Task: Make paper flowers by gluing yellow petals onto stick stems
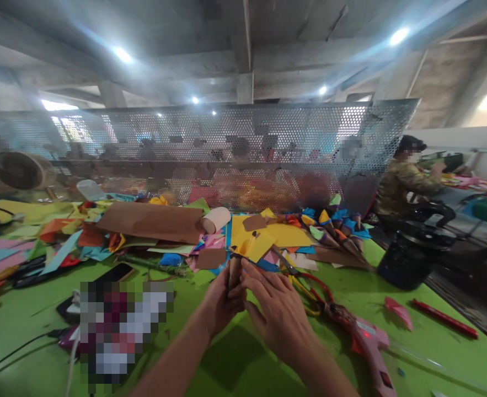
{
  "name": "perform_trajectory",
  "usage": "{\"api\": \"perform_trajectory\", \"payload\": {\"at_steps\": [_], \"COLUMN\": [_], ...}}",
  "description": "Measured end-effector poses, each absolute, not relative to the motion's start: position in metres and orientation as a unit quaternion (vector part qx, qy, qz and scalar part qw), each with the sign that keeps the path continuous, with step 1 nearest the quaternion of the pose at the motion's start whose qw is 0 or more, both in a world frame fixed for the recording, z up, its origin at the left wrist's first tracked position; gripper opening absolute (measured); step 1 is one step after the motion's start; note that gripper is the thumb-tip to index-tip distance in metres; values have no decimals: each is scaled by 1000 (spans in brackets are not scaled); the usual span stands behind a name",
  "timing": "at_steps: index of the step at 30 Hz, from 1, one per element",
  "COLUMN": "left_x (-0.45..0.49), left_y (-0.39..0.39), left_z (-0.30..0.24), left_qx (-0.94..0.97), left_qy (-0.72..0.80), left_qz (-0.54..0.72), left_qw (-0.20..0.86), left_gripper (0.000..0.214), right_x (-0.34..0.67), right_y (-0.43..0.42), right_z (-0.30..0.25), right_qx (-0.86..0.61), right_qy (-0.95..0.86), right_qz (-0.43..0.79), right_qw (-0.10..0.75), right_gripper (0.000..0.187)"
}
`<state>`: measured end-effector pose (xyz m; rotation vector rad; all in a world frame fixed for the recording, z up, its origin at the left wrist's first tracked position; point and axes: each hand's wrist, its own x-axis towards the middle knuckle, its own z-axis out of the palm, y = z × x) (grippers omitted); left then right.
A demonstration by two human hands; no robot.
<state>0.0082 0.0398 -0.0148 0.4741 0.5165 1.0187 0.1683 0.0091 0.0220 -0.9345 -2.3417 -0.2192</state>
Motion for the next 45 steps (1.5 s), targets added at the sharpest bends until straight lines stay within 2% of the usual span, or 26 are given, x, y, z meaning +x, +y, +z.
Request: {"api": "perform_trajectory", "payload": {"at_steps": [6,13,21,32,35,40,45], "left_x": [8,9,10,10,10,11,11], "left_y": [38,36,37,38,37,35,36], "left_z": [-14,-13,-12,-11,-11,-8,-9], "left_qx": [232,228,220,231,233,228,224], "left_qy": [228,266,273,261,252,249,250], "left_qz": [492,495,483,486,494,476,482], "left_qw": [808,795,802,801,799,812,810], "left_gripper": [55,55,56,55,56,57,58], "right_x": [172,167,166,168,168,167,166], "right_y": [11,9,10,11,12,13,12], "right_z": [20,18,16,16,16,16,17], "right_qx": [-369,-363,-368,-364,-364,-380,-384], "right_qy": [-869,-884,-879,-854,-856,-873,-871], "right_qz": [-76,-49,-26,57,39,-10,-30], "right_qw": [320,291,301,368,365,305,304], "right_gripper": [20,23,22,26,27,26,26]}}
